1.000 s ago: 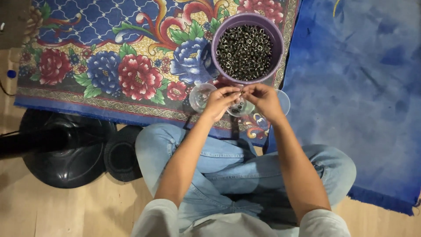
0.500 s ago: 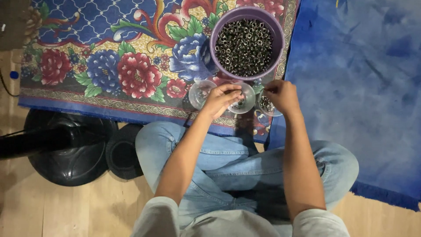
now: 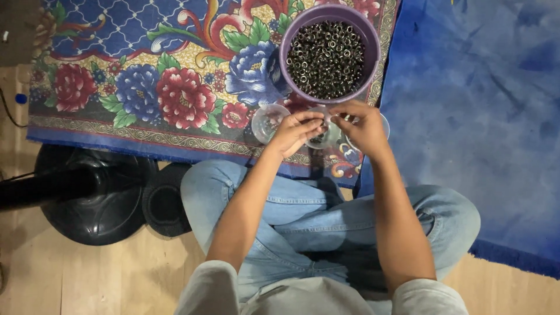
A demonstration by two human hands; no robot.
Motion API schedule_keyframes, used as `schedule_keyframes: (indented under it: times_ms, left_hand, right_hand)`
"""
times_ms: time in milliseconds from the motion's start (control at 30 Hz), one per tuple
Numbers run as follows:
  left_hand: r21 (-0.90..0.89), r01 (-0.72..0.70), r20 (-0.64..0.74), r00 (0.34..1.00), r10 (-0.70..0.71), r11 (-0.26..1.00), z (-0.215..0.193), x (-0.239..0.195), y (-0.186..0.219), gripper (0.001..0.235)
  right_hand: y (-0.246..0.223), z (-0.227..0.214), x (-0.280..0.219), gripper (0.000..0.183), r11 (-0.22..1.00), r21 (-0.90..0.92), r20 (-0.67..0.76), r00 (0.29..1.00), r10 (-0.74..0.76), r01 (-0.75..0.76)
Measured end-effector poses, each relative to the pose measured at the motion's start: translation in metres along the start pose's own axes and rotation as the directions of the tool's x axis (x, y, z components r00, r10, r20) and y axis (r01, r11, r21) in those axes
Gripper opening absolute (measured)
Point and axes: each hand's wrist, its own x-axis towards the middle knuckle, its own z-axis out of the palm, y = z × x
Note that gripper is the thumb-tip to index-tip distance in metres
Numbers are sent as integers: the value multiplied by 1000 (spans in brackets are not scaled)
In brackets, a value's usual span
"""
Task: The person sits on the floor and sorts small metal rings from a large purple bowl into two smaller clear bowls. They repeatedly pick up rings, separate them by hand, and place them into the respective bowls.
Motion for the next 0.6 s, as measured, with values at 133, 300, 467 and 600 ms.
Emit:
schedule_keyframes:
  times_ms: [133, 300, 467, 600]
  left_hand:
    - [-3, 28, -1, 1000, -28, 1000, -21, 10, -19, 30]
    - [6, 30, -17, 999, -30, 1000, -29, 14, -22, 28]
    - [30, 10, -34, 999, -8, 999, -24, 10, -10, 34]
    - [-18, -110, -187, 977, 105, 994, -17, 4, 9, 34]
  right_hand:
    - [-4, 11, 0, 22, 995, 6, -22, 995, -101, 101]
    - [2, 21, -2, 18, 972, -131, -59, 977, -203, 194]
    - [20, 33, -1, 19, 979, -169, -69, 990, -125, 112]
    - [54, 60, 1, 16, 986, -164, -68, 998, -1, -10]
